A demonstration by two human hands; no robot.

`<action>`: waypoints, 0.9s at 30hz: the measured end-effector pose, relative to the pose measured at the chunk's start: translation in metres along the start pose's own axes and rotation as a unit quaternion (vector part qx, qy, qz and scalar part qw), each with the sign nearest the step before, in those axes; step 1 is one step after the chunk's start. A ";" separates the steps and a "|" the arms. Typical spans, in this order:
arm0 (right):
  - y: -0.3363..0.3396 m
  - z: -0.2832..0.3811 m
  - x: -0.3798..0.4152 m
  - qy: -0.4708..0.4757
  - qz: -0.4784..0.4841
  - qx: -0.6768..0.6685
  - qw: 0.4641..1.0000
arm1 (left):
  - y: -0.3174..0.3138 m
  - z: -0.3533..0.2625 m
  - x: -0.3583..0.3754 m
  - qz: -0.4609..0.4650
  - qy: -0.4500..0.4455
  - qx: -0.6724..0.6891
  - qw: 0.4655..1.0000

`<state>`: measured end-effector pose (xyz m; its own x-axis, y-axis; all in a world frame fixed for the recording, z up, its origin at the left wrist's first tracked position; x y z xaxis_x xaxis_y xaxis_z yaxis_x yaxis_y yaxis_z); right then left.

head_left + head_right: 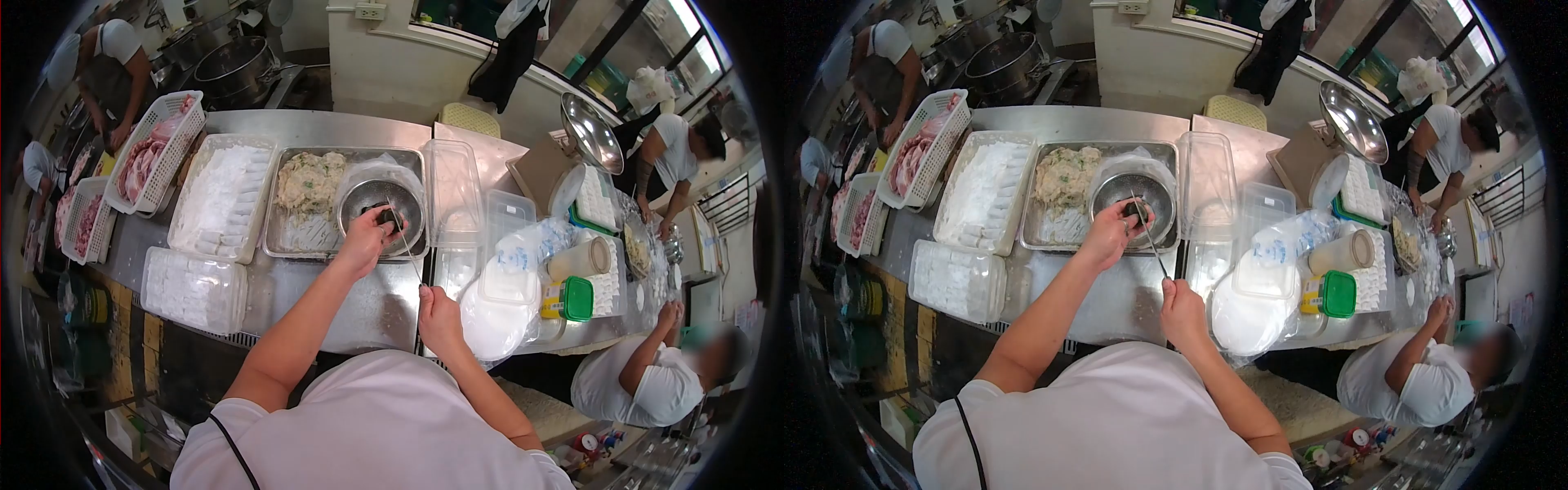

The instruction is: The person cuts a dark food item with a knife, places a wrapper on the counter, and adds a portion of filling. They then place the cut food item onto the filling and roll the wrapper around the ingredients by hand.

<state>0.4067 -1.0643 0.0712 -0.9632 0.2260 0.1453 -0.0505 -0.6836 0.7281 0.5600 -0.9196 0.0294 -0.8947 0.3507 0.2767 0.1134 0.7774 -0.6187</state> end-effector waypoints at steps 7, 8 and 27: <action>0.001 -0.001 0.001 -0.020 0.008 0.008 1.000 | -0.001 0.005 -0.004 0.002 0.005 0.007 1.000; 0.001 -0.002 0.000 -0.016 0.006 0.008 1.000 | -0.001 0.007 -0.005 0.001 0.006 0.011 1.000; -0.021 -0.032 -0.021 -0.169 0.187 -0.311 0.917 | 0.029 0.012 -0.024 0.037 0.075 0.093 0.992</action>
<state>0.4194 -1.0766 0.0316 -0.8125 0.0256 0.5824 0.0249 -0.9966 0.0786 0.5791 -0.9117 -0.0041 -0.8106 0.4883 0.3232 0.0821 0.6412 -0.7630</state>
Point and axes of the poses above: each hand's wrist, its own x-axis away from the middle knuckle, its own y-axis out of the back of the hand, z = x × y, the point moved 7 cm from there along -x, towards the middle knuckle, and after that the axes turned 2 degrees about x, right-handed, at the moved point
